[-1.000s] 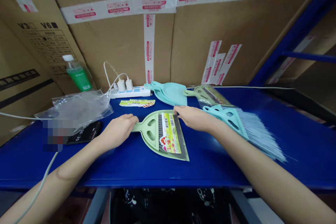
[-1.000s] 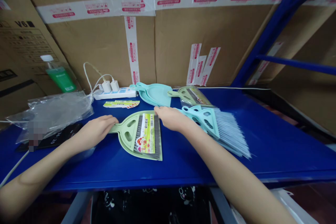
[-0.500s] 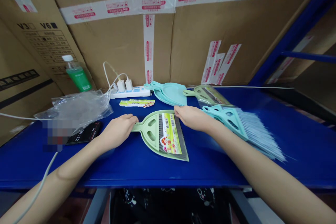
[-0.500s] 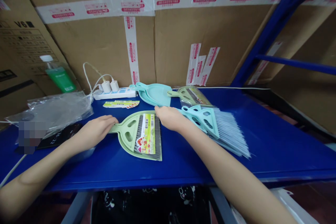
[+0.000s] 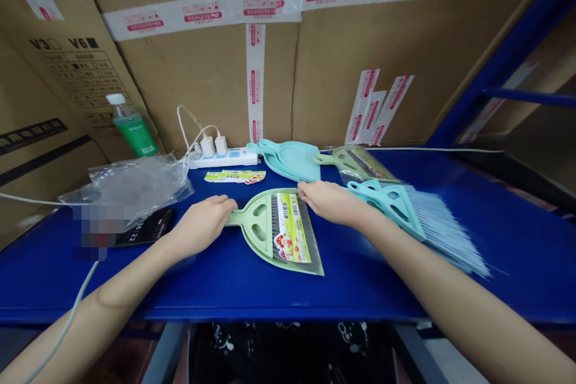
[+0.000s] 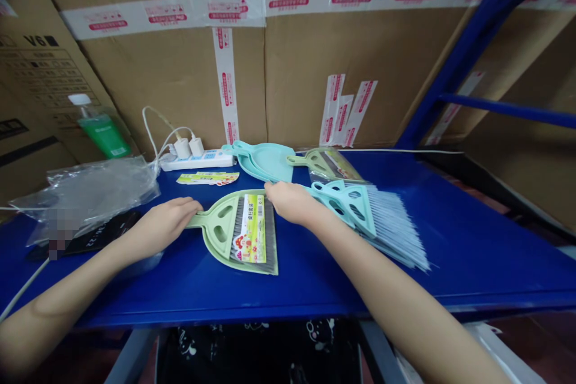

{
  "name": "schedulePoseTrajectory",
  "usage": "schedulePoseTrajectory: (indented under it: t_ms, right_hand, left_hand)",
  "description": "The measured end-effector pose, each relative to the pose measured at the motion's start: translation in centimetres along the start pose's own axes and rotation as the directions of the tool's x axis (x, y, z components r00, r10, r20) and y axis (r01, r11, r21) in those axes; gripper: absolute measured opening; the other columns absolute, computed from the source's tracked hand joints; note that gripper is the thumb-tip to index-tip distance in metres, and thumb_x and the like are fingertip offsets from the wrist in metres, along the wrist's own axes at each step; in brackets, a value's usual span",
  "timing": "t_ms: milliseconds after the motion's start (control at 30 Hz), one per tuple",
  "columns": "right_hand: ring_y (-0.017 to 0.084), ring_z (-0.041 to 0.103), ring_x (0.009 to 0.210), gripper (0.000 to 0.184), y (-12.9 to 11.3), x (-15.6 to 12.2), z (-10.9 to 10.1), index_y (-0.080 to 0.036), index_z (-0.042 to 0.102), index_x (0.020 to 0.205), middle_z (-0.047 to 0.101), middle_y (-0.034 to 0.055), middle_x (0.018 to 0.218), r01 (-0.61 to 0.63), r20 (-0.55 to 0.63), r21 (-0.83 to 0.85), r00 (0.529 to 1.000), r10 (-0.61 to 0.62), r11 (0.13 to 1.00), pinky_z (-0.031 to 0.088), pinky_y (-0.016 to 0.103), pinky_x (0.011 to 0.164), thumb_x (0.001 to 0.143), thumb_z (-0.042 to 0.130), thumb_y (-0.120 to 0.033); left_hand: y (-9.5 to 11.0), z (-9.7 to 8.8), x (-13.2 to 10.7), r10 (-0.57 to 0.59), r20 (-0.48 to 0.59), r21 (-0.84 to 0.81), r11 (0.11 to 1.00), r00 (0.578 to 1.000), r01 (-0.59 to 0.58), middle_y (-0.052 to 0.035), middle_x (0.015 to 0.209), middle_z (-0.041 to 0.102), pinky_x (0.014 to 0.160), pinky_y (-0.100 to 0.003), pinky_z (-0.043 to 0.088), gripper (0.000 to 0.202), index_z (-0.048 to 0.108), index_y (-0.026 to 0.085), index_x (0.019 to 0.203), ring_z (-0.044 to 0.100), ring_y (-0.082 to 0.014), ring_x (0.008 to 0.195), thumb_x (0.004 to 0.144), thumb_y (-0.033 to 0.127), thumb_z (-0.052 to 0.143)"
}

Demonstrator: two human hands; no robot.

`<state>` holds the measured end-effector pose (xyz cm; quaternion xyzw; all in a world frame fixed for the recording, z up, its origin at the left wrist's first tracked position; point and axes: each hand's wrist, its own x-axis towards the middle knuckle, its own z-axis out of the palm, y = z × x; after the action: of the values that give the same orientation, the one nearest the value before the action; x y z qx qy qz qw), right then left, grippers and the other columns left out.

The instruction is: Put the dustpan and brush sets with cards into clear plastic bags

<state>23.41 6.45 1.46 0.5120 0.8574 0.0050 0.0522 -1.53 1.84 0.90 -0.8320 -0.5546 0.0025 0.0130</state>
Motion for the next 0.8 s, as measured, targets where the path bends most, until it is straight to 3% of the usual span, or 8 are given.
schedulePoseTrajectory:
  t_ms: [367,633,800]
  right_hand:
    - [0.021,0.062,0.075,0.021,0.4,-0.1,0.0,-0.019,0.055,0.097,0.067,0.0096,0.088,-0.031,-0.018,0.051,0.999,0.032,0.998,0.029,0.027,0.053,0.089,0.036,-0.017]
    - [0.025,0.062,0.083,0.017,2.3,-0.9,-1.9,-0.018,0.057,0.097,0.066,0.0117,0.091,-0.134,-0.06,0.017,0.989,0.135,0.991,0.036,0.03,0.06,0.087,0.044,-0.019]
    - [0.024,0.063,0.08,0.017,3.6,-1.2,-2.0,-0.019,0.059,0.097,0.067,0.0095,0.087,-0.165,-0.036,-0.019,0.986,0.164,0.986,0.04,0.03,0.059,0.082,0.054,-0.025]
  left_hand:
    - [0.0,0.0,0.0,0.015,-0.029,-0.01,1.0,0.999,-0.015,-0.006,0.096,0.063,0.08,-0.035,0.049,0.033,0.058,0.021,0.096,0.061,-0.0219,0.092,0.09,0.02,0.025]
    - [0.1,-0.1,-0.1,0.005,-0.01,-0.008,1.0,1.0,-0.005,-0.0072,0.096,0.062,0.081,-0.036,0.049,0.033,0.057,0.02,0.096,0.06,-0.023,0.093,0.09,0.02,0.025]
    - [0.1,-0.1,-0.1,0.009,-0.016,-0.007,1.0,1.0,-0.009,-0.0063,0.096,0.062,0.08,-0.035,0.049,0.033,0.057,0.02,0.095,0.06,-0.022,0.092,0.091,0.021,0.025]
